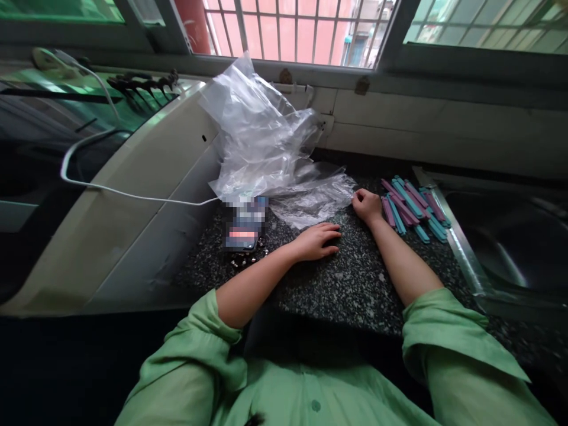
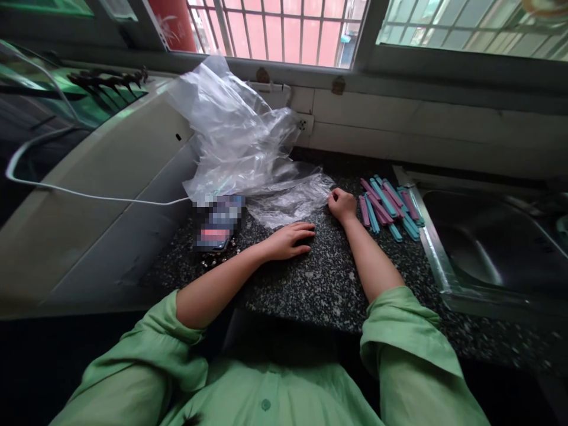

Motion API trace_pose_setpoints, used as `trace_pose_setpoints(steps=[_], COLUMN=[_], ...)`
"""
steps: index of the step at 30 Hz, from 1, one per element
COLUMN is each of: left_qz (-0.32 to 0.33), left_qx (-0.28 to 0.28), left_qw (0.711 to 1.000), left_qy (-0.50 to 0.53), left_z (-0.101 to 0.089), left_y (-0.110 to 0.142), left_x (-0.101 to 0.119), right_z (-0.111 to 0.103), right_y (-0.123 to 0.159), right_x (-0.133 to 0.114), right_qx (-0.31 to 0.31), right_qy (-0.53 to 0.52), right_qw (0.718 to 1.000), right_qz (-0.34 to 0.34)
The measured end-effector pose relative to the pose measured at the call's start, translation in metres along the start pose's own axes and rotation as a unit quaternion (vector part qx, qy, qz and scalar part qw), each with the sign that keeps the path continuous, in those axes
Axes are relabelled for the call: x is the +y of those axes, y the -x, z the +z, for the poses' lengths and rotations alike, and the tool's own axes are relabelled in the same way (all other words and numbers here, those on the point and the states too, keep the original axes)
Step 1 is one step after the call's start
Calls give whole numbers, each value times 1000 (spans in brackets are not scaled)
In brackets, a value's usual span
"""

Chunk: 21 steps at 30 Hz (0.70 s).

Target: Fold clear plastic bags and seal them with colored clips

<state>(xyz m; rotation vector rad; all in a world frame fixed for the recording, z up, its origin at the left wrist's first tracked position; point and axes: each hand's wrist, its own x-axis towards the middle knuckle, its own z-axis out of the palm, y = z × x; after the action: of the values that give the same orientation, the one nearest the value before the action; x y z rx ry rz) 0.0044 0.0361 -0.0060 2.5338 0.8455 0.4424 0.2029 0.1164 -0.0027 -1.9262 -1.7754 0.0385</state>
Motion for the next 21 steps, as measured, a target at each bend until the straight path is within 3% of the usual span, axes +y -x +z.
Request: trace_pose_setpoints(steps=[6,11,13,17,21], left_qz=[1,-147,-173,-162,-143], left_qx=[53,212,239,209,171], left_qw=[997,959,940,919,917], left_qy=[47,118,169,291,332], left_z=[-6,-12,-13,-11,-9], left_y=[3,5,5,2,3], left_x=[4,4,3,3,8], right_z=[-22,-50,-58,-64,-63], right_y=[42,95,108,114,111], right_x=[18,40,43,37,31], right_qx=[17,-7,-10,-17,-47], right_qy=[-134,-188,-203,-222,-245], right_qw=[988,972,967,959,946], right_qz=[-69,-141,-157,-174,-207])
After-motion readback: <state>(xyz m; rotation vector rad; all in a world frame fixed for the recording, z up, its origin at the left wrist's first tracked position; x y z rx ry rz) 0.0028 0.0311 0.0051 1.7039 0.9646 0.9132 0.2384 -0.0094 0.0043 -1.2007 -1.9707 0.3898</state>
